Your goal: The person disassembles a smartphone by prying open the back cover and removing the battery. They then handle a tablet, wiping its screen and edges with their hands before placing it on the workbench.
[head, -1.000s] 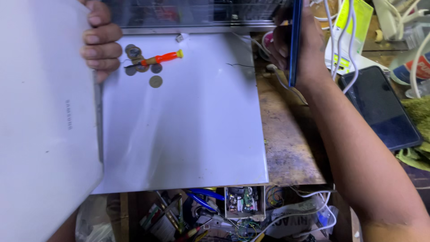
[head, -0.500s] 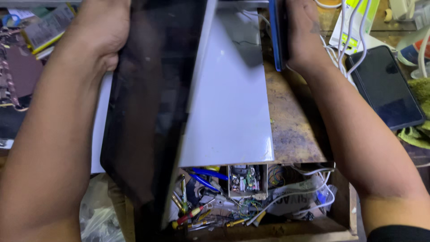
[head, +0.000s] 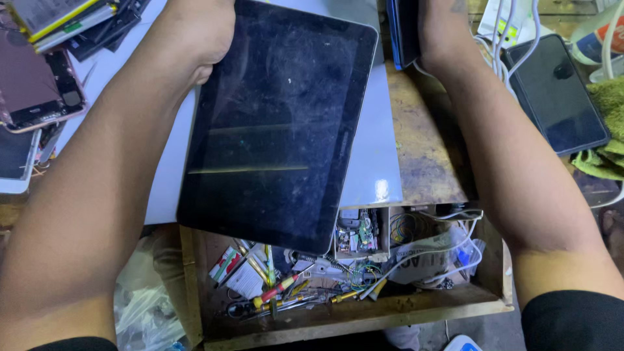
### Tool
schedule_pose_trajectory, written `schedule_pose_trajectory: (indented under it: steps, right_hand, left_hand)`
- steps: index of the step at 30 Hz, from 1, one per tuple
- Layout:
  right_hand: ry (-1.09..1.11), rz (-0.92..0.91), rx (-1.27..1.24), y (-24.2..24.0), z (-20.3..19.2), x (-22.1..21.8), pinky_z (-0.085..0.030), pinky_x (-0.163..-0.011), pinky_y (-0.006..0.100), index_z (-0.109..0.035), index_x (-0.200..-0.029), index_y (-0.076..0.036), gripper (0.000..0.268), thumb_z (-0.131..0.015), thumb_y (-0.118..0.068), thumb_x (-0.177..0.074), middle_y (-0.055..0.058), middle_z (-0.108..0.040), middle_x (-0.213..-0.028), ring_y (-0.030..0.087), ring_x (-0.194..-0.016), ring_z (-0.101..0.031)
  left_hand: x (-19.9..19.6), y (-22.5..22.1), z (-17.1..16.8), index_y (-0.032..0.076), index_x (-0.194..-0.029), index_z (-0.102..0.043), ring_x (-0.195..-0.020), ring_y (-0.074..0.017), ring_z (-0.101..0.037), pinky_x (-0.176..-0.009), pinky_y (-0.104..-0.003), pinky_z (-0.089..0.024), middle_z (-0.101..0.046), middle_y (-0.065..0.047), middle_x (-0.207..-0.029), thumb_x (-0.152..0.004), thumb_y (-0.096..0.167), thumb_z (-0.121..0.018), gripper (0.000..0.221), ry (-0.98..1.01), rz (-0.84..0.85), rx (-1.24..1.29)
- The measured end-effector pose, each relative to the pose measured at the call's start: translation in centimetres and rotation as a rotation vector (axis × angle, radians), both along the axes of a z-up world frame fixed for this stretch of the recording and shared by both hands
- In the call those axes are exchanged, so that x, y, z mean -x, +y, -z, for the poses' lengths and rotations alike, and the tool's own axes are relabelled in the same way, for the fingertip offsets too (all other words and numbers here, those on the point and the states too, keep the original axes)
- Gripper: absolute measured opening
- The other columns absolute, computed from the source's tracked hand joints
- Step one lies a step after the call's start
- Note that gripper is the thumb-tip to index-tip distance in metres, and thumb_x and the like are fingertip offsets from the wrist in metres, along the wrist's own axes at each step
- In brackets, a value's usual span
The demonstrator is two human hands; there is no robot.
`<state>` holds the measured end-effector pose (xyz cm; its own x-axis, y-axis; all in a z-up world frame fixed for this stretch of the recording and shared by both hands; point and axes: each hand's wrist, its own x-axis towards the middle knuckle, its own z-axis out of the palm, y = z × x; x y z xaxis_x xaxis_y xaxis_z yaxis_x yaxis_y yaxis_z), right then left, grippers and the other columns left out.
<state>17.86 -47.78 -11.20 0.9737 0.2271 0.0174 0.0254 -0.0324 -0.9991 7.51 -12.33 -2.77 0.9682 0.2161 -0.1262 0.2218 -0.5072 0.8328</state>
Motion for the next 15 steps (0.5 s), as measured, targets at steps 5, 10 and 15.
schedule_pose_trajectory:
  steps: [5,10,15]
  right_hand:
    - [0.07,0.063,-0.027,-1.1,2.3,-1.8,-0.052,-0.068,0.035,-0.065,-0.104,-0.006,0.044,-0.054,-0.049,-0.108,0.002,-0.061,-0.085,0.015,-0.076,-0.063]
    - [0.065,0.059,-0.01,-1.3,2.2,-2.1,-0.054,-0.071,0.037,-0.065,-0.108,-0.004,0.04,-0.053,-0.043,-0.11,0.005,-0.064,-0.089,0.017,-0.081,-0.065]
    - [0.011,0.027,0.089,-1.1,1.5,-0.9,-0.055,-0.072,0.039,-0.064,-0.109,-0.002,0.037,-0.051,-0.037,-0.113,0.008,-0.065,-0.092,0.02,-0.084,-0.065]
  left_hand:
    - [0.1,0.4,0.9,0.009,-0.088,-0.06,-0.052,-0.0218,-0.05,-0.045,-0.039,-0.036,-0.054,-0.007,-0.064,-0.109,0.031,-0.05,0.032,-0.002,0.002,-0.083]
    - [-0.4,0.7,2.2,0.007,-0.093,-0.064,-0.059,-0.0255,-0.057,-0.051,-0.041,-0.042,-0.059,-0.011,-0.07,-0.109,0.029,-0.052,0.03,0.006,0.013,-0.153]
    - [-1.3,0.3,3.5,0.004,-0.098,-0.068,-0.066,-0.0291,-0.063,-0.057,-0.044,-0.048,-0.065,-0.015,-0.076,-0.108,0.028,-0.053,0.029,0.003,0.052,-0.239]
